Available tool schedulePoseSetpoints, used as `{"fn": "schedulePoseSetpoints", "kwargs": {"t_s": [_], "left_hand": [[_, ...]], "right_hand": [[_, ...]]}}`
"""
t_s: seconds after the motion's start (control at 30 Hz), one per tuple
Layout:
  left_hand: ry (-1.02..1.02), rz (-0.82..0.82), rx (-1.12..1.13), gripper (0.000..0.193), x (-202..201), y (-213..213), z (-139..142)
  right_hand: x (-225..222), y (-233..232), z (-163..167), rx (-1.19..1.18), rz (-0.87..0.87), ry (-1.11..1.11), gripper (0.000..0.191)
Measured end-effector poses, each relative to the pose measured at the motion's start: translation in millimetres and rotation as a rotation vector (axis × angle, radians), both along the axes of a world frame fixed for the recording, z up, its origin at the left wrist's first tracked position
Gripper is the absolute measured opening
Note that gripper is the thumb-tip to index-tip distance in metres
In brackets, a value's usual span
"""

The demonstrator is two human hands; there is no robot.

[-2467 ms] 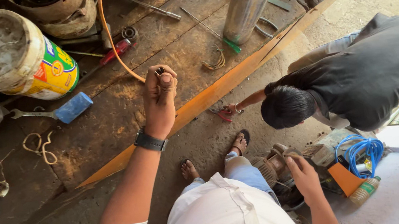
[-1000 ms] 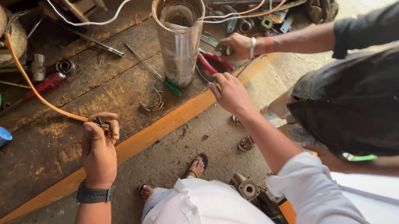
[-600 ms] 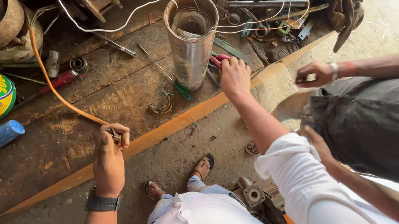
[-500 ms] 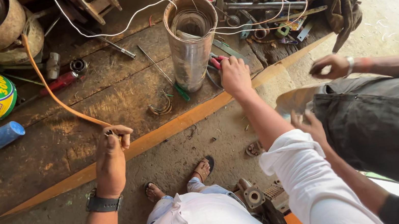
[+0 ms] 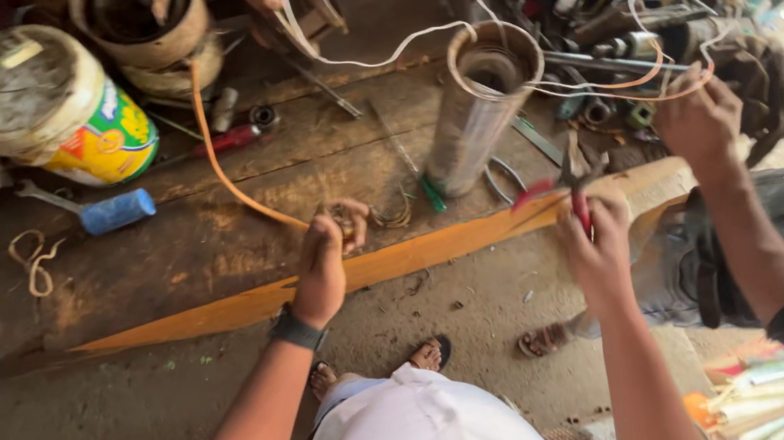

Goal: The person stands at a cluttered workbench handling pieces of electrical wire. They hold a wire segment, use a small blade and pliers to cut and strip insulation from the ends, run a file along a metal rod, and use red-handled pliers to trim and twist wire ends, placing processed wires on the bench.

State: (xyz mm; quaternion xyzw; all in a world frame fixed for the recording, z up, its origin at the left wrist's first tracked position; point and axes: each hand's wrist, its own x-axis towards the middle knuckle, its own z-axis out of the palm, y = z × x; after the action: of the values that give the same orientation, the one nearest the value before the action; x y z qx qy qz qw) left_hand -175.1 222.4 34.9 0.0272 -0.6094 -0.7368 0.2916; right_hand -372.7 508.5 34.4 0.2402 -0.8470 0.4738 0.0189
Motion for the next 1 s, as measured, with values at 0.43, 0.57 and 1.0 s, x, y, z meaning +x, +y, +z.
{"fn": "schedulePoseSetpoints", "kwargs": {"t_s": [0.43, 0.57, 1.0], "left_hand": [[-0.028, 0.003, -0.124, 0.035, -27.6, -12.2, -4.2], [-0.031, -0.009, -0.104, 0.034, -27.6, -21.6, -6.3], [-0.190, 0.061, -0.312, 0.041, -36.2, -66.5, 23.7]], "right_hand": [[104.6, -59.1, 30.1, -0.066, 0.547, -0.826, 0.033], [112.2, -87.6, 51.7, 0.195, 0.499, -0.725, 0.017], [141.3, -149.1, 70.7, 0.061, 0.335, -0.664, 0.032]]}}
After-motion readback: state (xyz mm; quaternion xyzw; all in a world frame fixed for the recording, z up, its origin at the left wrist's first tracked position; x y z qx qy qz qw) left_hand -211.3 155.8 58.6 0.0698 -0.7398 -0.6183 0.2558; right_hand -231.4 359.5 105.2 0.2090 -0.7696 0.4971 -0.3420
